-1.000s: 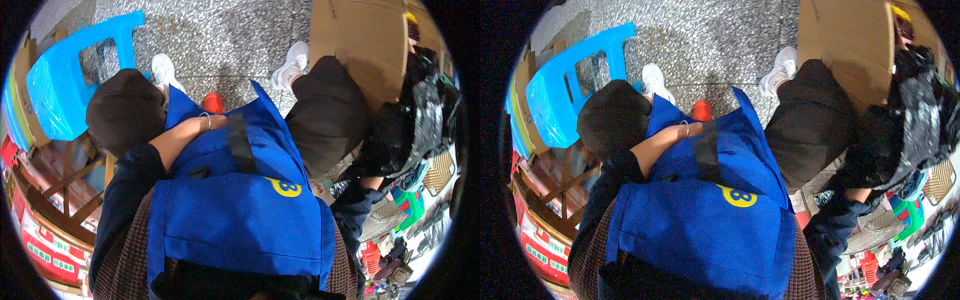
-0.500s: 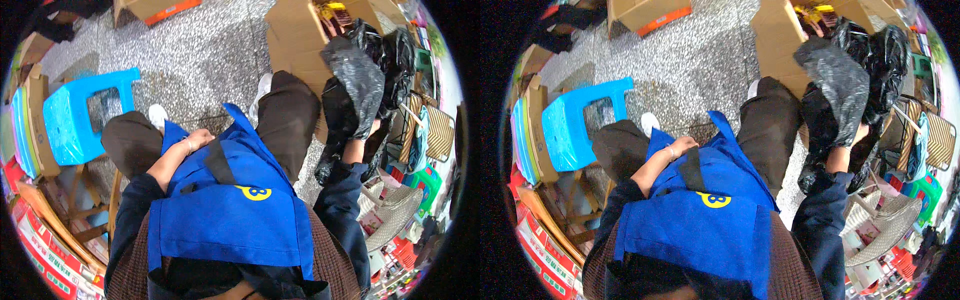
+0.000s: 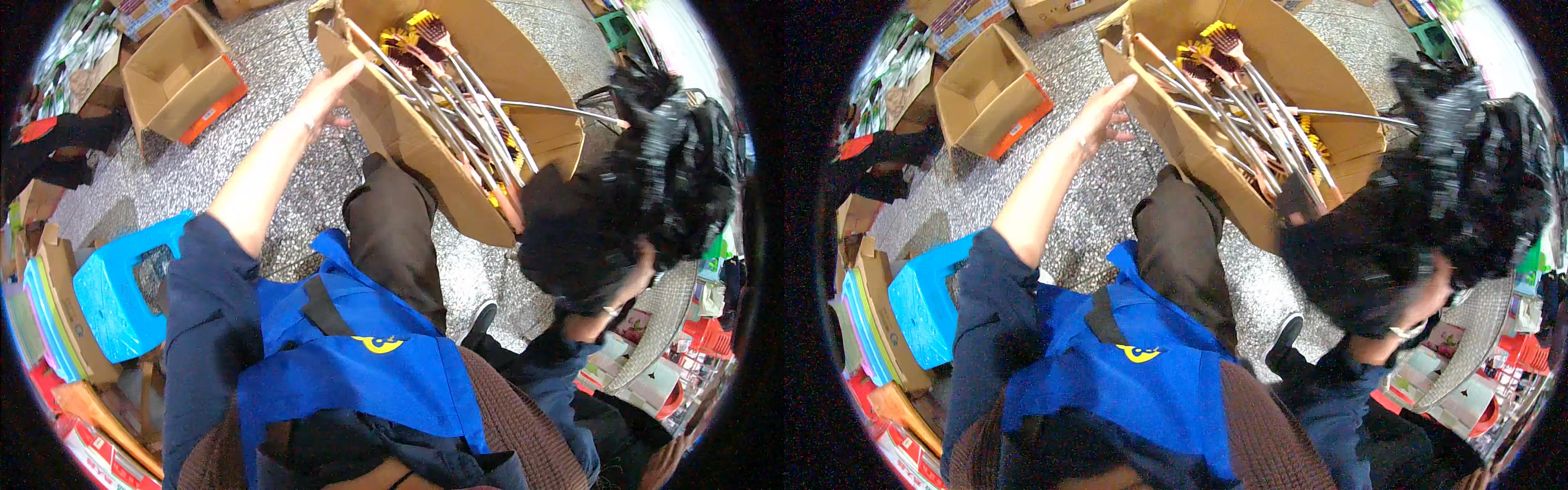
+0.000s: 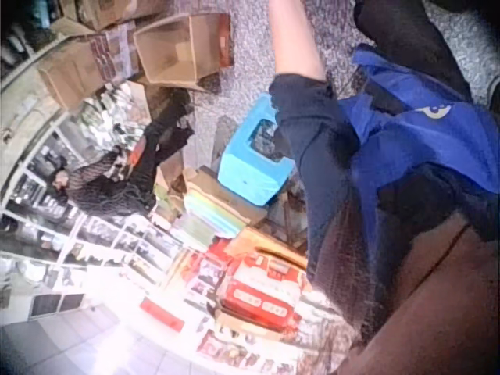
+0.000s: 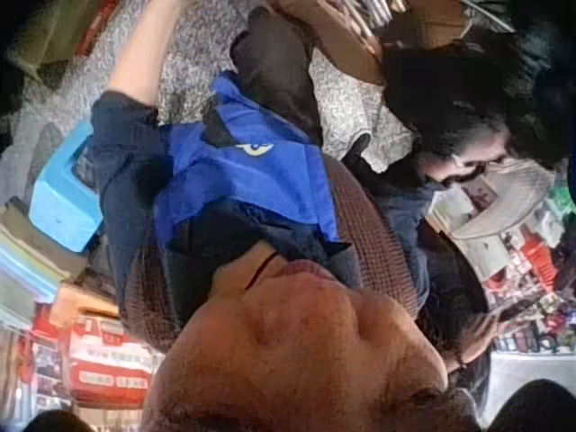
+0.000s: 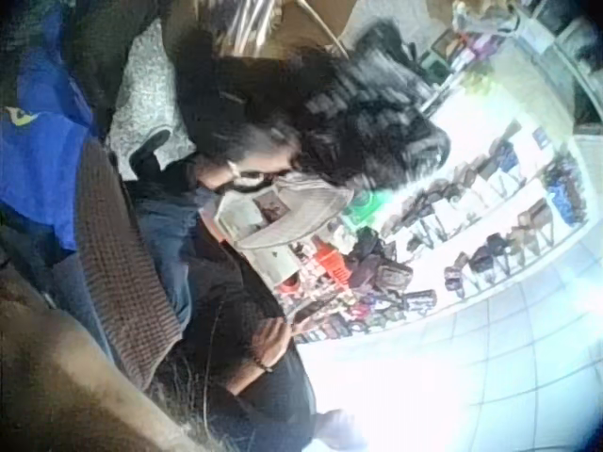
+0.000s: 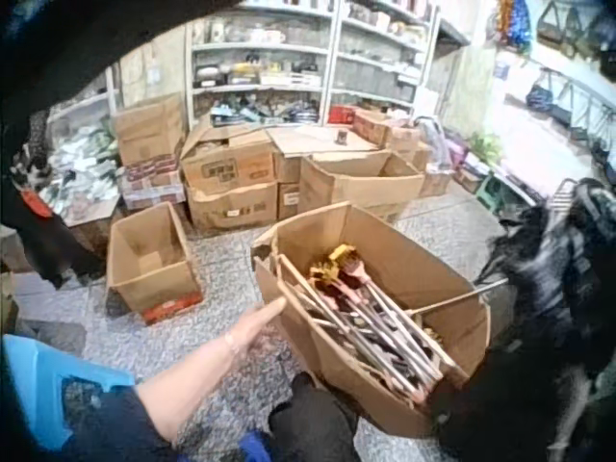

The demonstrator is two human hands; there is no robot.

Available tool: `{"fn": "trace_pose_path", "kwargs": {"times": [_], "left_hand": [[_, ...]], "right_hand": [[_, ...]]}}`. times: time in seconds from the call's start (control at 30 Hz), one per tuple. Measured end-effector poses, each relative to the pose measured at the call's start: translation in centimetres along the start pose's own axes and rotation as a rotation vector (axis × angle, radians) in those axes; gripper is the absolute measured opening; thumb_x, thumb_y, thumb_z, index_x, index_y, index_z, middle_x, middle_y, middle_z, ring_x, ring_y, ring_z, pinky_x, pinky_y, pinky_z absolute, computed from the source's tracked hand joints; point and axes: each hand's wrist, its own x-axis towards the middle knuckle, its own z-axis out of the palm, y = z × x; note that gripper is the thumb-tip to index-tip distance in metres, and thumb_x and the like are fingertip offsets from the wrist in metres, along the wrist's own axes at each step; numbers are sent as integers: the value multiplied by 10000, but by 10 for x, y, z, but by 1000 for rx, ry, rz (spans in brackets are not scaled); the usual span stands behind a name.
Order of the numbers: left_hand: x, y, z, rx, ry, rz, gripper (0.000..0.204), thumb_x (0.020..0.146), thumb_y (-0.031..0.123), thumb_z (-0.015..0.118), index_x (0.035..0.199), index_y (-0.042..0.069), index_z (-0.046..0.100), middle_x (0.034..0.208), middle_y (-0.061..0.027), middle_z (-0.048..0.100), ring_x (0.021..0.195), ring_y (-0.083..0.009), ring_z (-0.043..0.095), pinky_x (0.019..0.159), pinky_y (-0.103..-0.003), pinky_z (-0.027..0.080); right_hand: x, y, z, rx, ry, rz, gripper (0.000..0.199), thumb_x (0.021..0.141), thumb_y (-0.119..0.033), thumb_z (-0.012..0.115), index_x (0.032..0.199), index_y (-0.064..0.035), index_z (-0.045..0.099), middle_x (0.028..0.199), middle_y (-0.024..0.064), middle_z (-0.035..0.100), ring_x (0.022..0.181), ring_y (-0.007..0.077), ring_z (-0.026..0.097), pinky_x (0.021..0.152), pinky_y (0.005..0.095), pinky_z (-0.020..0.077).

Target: The person assembles long-handled brushes by inserting metal rods into brush heads and placing them into a black plastic bag. The person repeatedly picks up brush heads and rods, aligns them, and secures them together before depositing the assembled brooms into the bag.

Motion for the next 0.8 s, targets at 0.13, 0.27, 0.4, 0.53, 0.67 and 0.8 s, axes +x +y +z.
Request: {"fn": "trace_pose_path", "kwargs": {"times": [0.13,0.27,0.4,0.53,0.67,0.8], "left_hand": [[46,22,47,22,248,-35,621,662,356,816,1096,-14,569,1106,-202,596,935,-316,620,730,-480,548],[69,1,50,-135,238,-294,525,749,114,666,1215,3,450,1111,-248,575,996,-405,596,721,-607,545],[66,-22,16,-96,-39,-273,366,777,115,463,1102,-41,524,1006,-238,623,860,-368,660,607,-513,594],[35,-43,-1,-176,-31,-178,364,783,63,470,1135,-24,508,1012,-220,617,877,-393,651,649,-574,576],[0,-50,4,-314,109,-132,308,807,19,466,1111,-18,493,1015,-206,610,835,-377,661,562,-569,586],[-22,-63,3,-371,233,-128,353,815,9,480,1166,-21,462,1007,-209,610,855,-397,647,616,-615,568]], "right_hand": [[-65,-114,55,690,-145,220,407,729,-38,647,1125,-8,558,1020,181,611,933,331,582,864,417,451],[-80,-175,77,393,-336,-175,381,721,-10,631,1097,-2,569,965,192,584,887,400,562,775,404,465],[-67,-197,88,431,-119,-286,388,661,29,567,1042,-26,613,775,120,522,699,347,549,605,414,453],[-75,-202,101,380,-54,-410,344,628,35,568,961,-24,630,744,106,506,665,318,546,565,404,440],[-71,-193,112,322,-40,-509,398,624,-7,567,1015,-30,636,841,119,573,695,331,585,580,406,482],[-66,-194,126,340,-114,-517,427,596,-15,563,1017,-28,635,859,124,576,734,353,573,630,421,485]]}}
